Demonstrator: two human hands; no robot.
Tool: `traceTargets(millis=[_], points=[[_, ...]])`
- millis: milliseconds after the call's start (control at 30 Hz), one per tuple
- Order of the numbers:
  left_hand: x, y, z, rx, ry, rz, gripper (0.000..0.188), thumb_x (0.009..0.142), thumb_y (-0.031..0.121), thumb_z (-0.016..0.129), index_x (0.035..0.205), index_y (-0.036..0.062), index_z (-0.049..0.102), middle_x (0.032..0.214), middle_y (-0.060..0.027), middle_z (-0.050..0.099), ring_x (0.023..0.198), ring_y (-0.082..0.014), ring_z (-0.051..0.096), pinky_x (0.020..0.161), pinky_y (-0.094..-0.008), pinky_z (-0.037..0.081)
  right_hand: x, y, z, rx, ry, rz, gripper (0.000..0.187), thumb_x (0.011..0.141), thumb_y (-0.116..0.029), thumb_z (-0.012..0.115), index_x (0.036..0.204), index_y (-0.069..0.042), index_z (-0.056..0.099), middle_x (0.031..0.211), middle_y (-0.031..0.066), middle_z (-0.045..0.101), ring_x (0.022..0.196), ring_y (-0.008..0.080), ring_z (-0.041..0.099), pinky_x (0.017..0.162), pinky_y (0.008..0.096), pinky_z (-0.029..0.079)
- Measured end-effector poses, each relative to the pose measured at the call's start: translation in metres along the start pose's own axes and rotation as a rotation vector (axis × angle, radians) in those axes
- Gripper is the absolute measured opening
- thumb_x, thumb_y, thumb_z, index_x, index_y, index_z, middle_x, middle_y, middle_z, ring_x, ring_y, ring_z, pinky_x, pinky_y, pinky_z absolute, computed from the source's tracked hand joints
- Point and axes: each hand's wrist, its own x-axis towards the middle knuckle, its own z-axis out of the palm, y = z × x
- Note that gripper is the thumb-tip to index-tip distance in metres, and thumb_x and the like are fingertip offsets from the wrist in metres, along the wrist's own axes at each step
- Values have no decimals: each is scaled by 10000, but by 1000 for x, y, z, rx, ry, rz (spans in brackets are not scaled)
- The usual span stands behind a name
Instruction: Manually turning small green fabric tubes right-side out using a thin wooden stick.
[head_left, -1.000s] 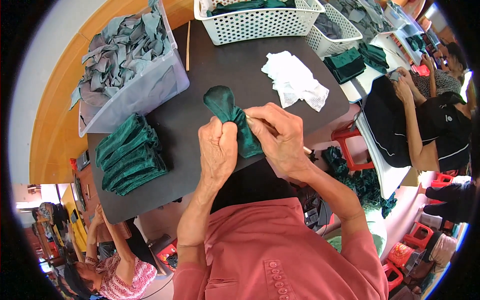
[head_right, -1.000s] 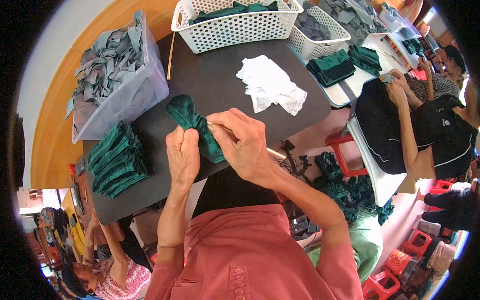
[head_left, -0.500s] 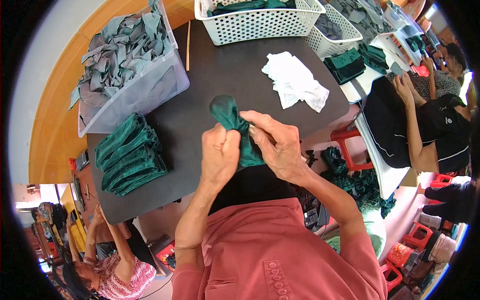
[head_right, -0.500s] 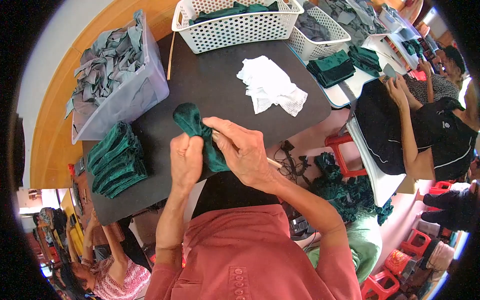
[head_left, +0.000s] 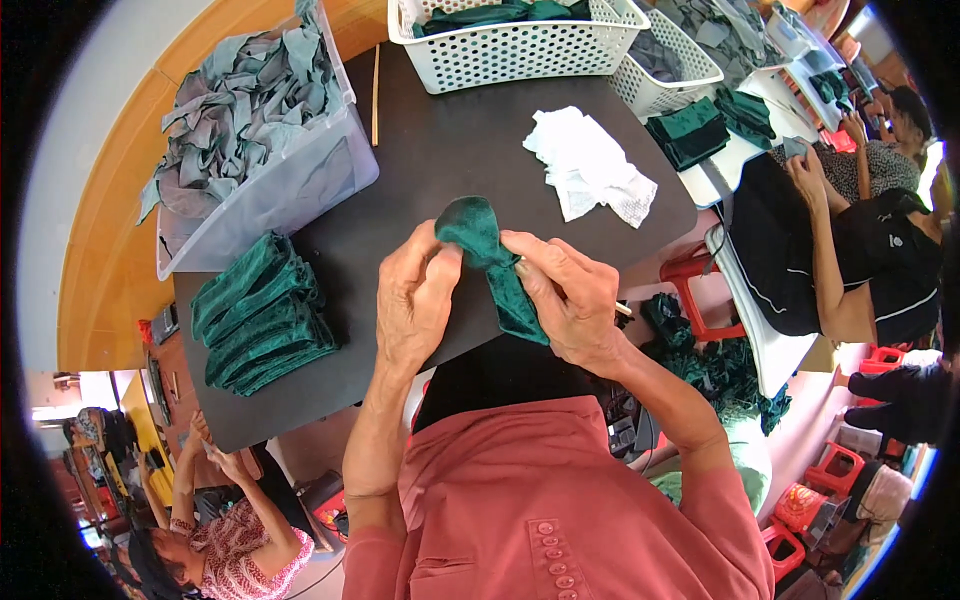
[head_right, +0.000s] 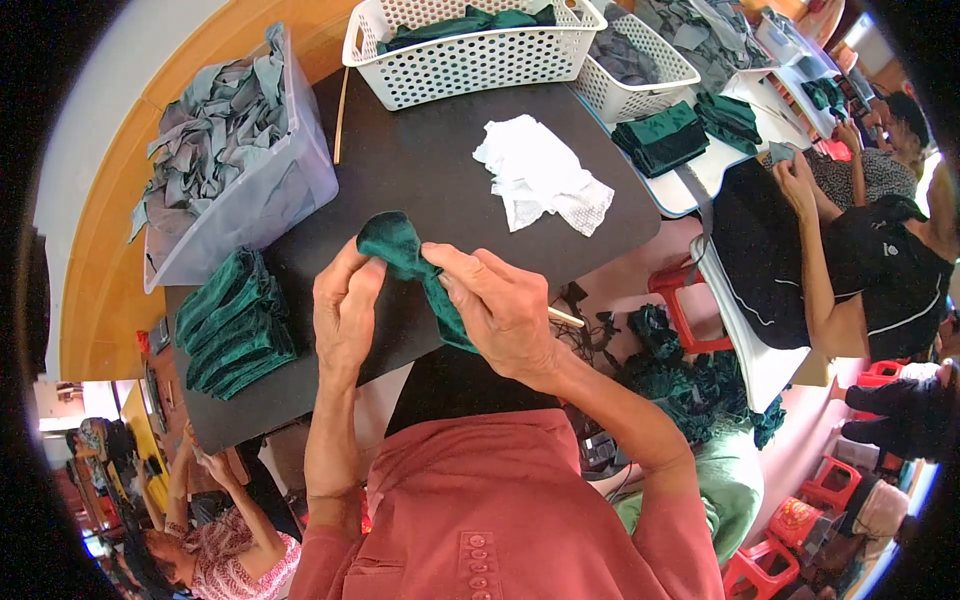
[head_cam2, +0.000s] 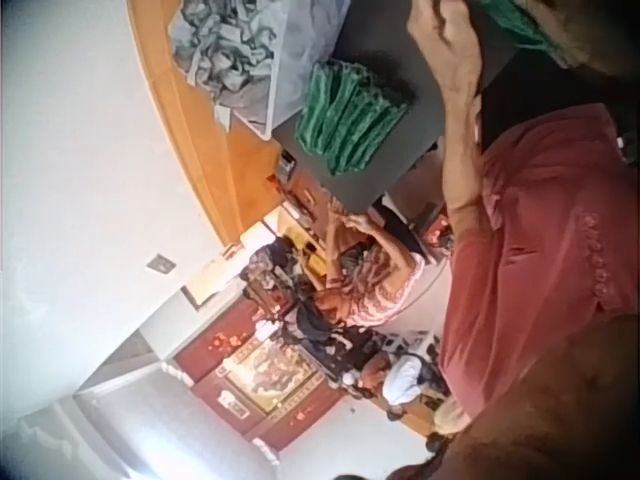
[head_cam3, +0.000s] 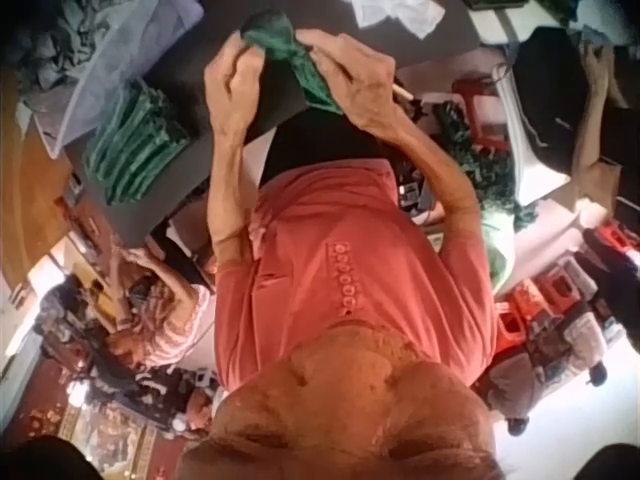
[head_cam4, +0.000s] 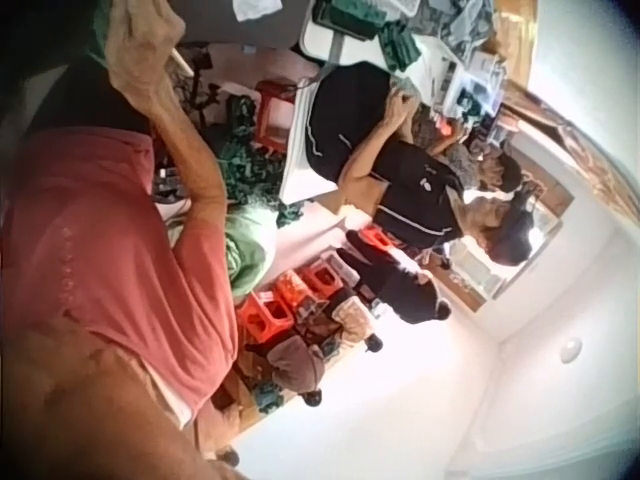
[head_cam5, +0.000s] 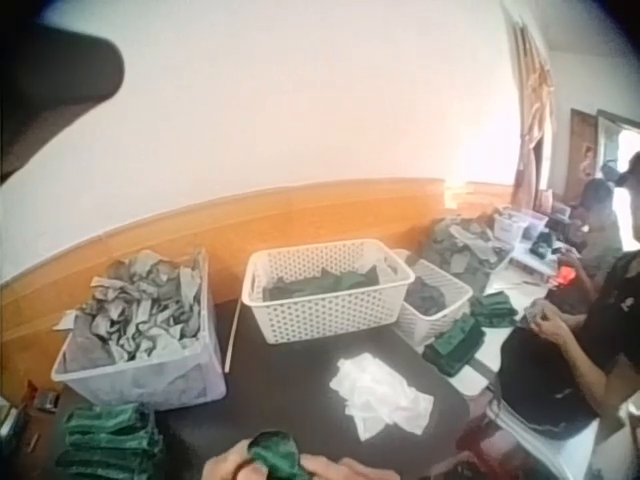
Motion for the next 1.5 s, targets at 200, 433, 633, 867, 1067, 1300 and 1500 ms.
traceTargets(millis=[200,433,633,867,1067,1300,1500], points=[[-2,2,-1,-11,28,1,129,837,58,493,882,-11,592,667,4,490,619,-67,417,557,-234,350,-5,0,5,41,20,66,315,816,71,611,1117,-20,605,737,91,574,569,139,535,515,253,446],[-9,-9,3,9,2,7,147,830,58,492,884,-16,606,715,-5,527,655,-77,454,600,-241,384,-5,1,5,148,-31,256,258,842,44,600,1095,-7,601,779,90,617,596,121,568,541,237,461],[2,9,-2,-30,77,-27,192,867,100,491,983,6,611,704,23,510,646,-49,419,576,-215,350,-3,-2,3,-3,-9,68,235,834,50,602,1062,-9,613,769,93,609,576,143,558,518,248,447],[3,3,1,38,13,-40,147,850,95,459,870,1,571,648,8,480,605,-60,411,561,-228,357,-5,-2,9,106,8,203,219,850,39,594,1061,-11,619,760,74,604,592,84,531,530,230,444],[2,-4,15,-24,73,-140,197,839,133,419,864,3,566,659,14,469,629,-62,408,582,-235,364,-6,-6,12,458,4,480,186,889,16,560,1065,3,619,740,-24,568,618,31,484,539,193,411],[5,7,15,-143,192,-8,170,848,82,504,971,-7,580,742,9,509,667,-70,440,605,-232,382,-2,0,1,491,-74,539,179,899,-19,566,1065,-4,633,711,-43,543,604,18,433,531,184,375],[14,2,-8,123,-9,-29,206,866,106,447,928,-32,587,812,-14,604,755,-76,509,696,-224,415,-4,-2,1,370,-108,439,203,913,-33,565,1103,-3,628,719,-42,532,594,14,430,518,184,360]])
